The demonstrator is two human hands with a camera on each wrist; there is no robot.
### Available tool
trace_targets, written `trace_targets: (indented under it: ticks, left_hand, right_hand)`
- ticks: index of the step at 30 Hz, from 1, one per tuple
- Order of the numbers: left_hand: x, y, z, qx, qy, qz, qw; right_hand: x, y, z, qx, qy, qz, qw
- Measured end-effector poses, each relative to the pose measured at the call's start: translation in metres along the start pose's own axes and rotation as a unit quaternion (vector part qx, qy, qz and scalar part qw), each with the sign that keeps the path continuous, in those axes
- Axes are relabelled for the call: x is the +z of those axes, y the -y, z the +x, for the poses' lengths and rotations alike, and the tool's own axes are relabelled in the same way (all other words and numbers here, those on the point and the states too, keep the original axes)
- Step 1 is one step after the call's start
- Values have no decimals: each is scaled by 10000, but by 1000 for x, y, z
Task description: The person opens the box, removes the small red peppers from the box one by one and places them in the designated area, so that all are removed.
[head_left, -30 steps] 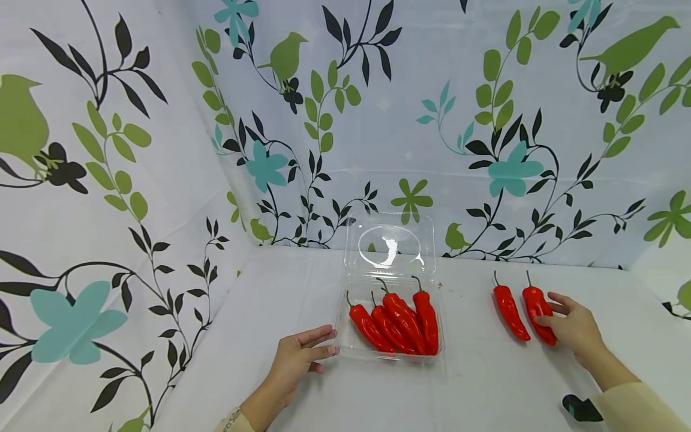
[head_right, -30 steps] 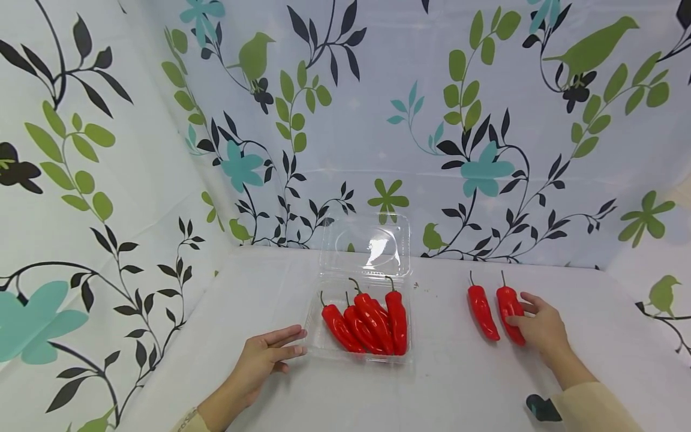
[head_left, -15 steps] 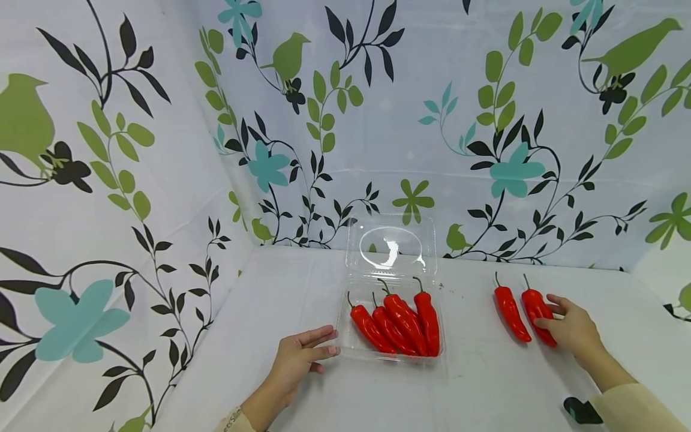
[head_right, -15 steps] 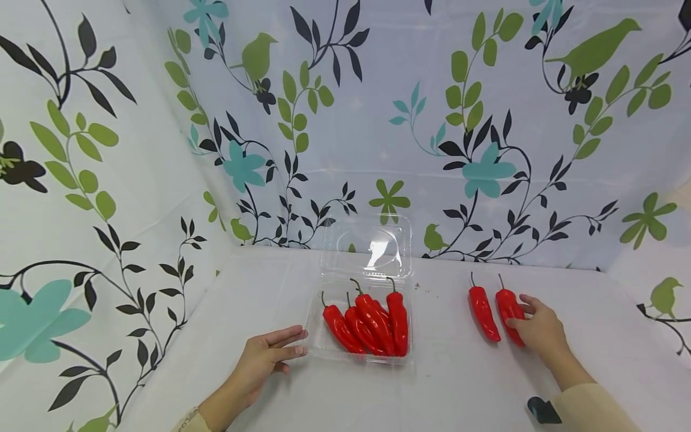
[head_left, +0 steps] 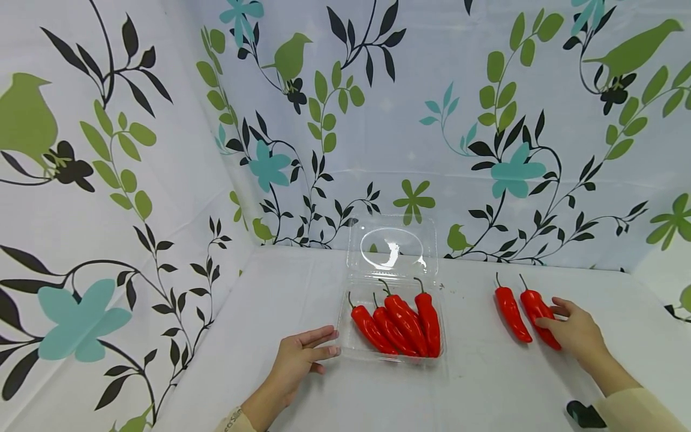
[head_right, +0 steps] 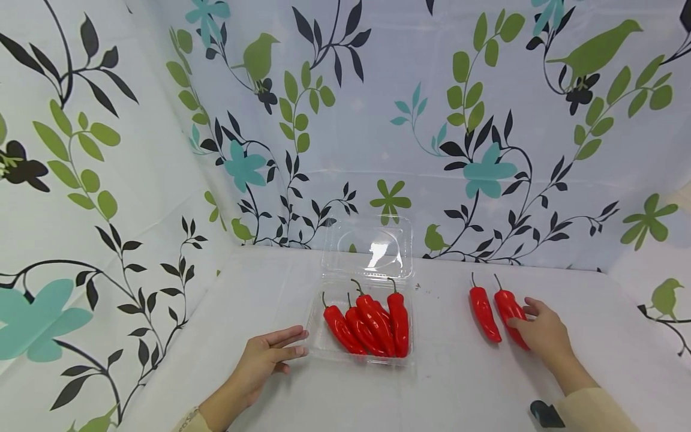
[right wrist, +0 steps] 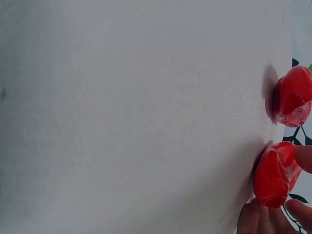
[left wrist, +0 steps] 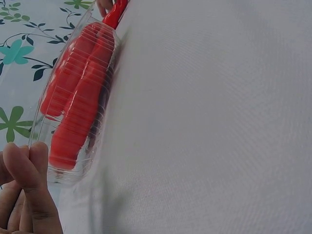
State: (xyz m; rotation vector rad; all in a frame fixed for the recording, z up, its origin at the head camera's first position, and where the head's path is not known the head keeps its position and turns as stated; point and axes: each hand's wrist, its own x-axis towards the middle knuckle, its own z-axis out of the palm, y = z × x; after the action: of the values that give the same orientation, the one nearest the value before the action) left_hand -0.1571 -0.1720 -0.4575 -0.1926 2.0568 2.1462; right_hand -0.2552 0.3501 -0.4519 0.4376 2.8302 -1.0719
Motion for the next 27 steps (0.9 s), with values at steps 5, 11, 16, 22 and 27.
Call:
trace_targets:
  ticks: [5, 11, 16, 22, 27]
  left_hand:
    - [0, 0, 1, -4, 15, -20, 10000]
    - [1, -1, 0, 17, 21, -3, 10000]
    - [1, -1, 0, 5, 8, 26, 10000]
    - [1, -2, 0, -7, -5, 25, 10000]
    - [1, -1, 1, 10, 30, -3, 10000]
  right_hand:
    - [-3, 0, -3, 59, -282, 152, 9995]
    - [-3, 6, -10, -249, -1047, 340, 9936]
    - [1, 17, -17, -572, -1623, 300, 9846]
    - [5, 32, -24, -1319, -1996, 81, 9709]
    - [8, 50, -33, -2109, -2067, -152, 9553]
